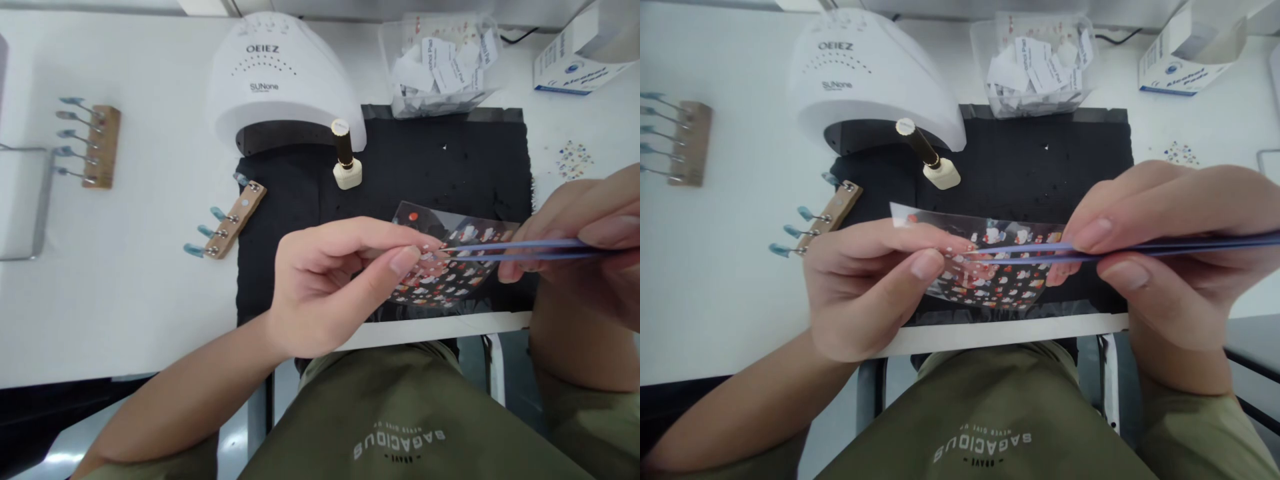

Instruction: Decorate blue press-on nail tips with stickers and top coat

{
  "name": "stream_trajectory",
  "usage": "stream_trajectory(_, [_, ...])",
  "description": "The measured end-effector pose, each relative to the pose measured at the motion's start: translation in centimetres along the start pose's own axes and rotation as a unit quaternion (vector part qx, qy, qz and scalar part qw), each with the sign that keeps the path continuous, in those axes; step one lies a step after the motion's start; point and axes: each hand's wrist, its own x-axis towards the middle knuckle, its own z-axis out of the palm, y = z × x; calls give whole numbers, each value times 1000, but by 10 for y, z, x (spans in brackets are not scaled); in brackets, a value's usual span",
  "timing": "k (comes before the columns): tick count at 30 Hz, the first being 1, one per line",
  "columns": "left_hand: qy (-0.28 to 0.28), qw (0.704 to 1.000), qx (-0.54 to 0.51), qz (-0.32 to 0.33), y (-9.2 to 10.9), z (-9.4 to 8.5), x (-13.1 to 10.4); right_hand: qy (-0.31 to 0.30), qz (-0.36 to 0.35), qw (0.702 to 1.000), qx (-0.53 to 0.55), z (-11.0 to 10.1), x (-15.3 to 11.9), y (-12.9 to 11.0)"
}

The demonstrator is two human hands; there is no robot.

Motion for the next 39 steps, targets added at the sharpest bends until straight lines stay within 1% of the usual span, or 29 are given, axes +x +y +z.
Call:
stream_trajectory(4, [0,1000,11,-2,1,1,2,-3,-1,1000,3,-6,-3,-2])
stream_trajectory(8, [-1,1000,30,-10,2,0,2,-9,4,1000,3,-6,-3,1])
stream_trajectory(13, [-8,999,32,14,1,-2,0,14,26,999,26,0,-1,-1])
stream_trajectory(16, [-7,999,34,12,1,-2,-1,20,32,999,32,5,0,-1])
stream_trajectory(19, [1,999,34,4,1,0,-1,27,22,998,42,9,1,-1])
stream_trajectory(22, [3,999,30,10,1,0,-1,28,30,998,46,11,2,-1])
stream_trajectory(25, [8,1000,26,-2,1,-1,-2,17,35,998,43,8,1,-2])
stream_trajectory(27, [12,999,40,-13,1,-2,-2,-1,36,999,36,4,2,-3])
stream_trajectory(29, [11,998,60,-11,2,-2,-1,-11,44,999,20,2,2,-6])
stream_trajectory(32, [15,998,67,-5,3,-1,0,11,50,999,2,8,1,-8])
stream_trajectory(37, [18,999,47,-2,3,1,0,89,45,995,25,20,-10,-6])
stream_trajectory(38, [19,999,42,-7,3,1,0,97,45,994,27,19,-12,-5])
stream_trajectory(39, [21,999,36,-14,3,1,1,92,42,995,22,18,-12,-4])
